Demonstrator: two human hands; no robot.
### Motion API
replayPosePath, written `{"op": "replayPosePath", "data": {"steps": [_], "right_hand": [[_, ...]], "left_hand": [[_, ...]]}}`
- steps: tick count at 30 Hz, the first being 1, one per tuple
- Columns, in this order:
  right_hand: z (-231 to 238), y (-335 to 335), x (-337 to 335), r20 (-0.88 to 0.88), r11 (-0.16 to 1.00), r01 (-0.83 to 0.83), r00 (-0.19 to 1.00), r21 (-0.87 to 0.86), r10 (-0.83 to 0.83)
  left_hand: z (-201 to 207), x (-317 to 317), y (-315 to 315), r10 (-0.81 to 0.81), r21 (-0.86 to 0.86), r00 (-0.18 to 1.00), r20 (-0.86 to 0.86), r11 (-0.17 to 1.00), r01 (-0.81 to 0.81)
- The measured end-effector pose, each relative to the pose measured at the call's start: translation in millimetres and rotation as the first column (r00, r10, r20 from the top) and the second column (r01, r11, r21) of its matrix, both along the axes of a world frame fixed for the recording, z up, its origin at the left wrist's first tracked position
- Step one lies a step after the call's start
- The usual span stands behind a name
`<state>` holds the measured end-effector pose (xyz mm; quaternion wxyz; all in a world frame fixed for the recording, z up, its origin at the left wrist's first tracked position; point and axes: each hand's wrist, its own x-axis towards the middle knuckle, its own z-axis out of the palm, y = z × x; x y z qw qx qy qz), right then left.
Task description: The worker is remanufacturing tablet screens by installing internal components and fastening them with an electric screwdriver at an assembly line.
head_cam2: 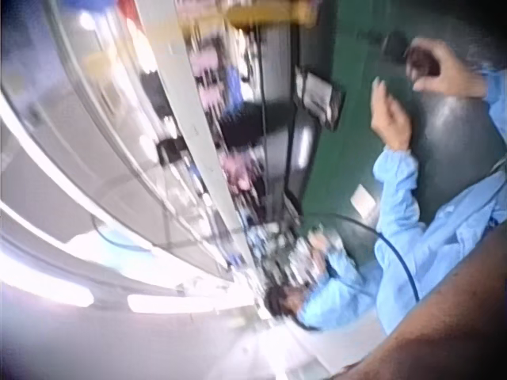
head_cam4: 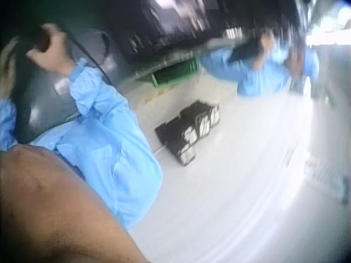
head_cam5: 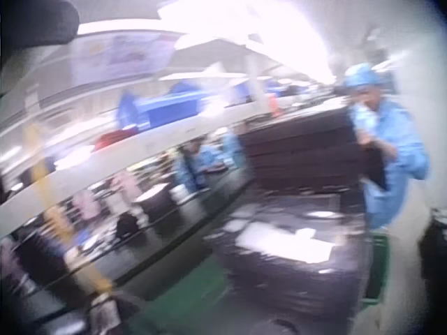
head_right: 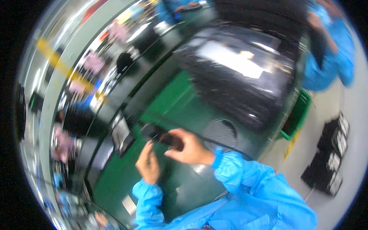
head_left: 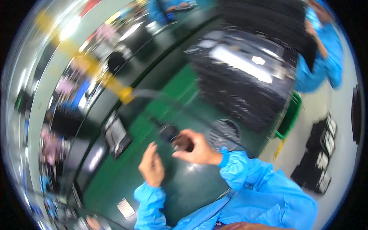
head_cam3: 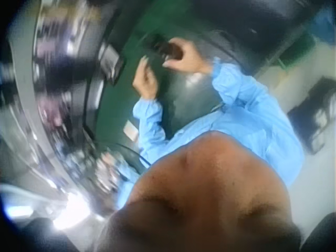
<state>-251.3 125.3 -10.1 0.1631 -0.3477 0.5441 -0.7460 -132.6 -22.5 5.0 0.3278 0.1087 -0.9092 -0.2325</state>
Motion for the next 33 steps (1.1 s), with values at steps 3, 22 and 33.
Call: {"op": "replayPosePath", "data": {"steps": [3, 22, 33], "right_hand": [[-7.7, 0.2, -3.6, 0.008, 0.995, 0.096, 0.995, -0.024, -0.096], [21.7, 81.8, 29.4, -0.369, 0.915, -0.094, 0.895, 0.393, 0.25], [35.4, 284.5, -39.2, -0.086, 0.926, -0.321, 0.947, -0.201, 0.31]], "left_hand": [[-30.4, -5.6, 35.7, 0.004, 0.353, 1.0, -0.02, 0.936, 0.004], [-76.5, -11.7, 66.9, -0.18, 0.182, 0.984, -0.006, 0.967, 0.178], [-74.3, -21.3, 53.3, -0.167, 0.021, 0.982, 0.089, 0.986, 0.165]]}}
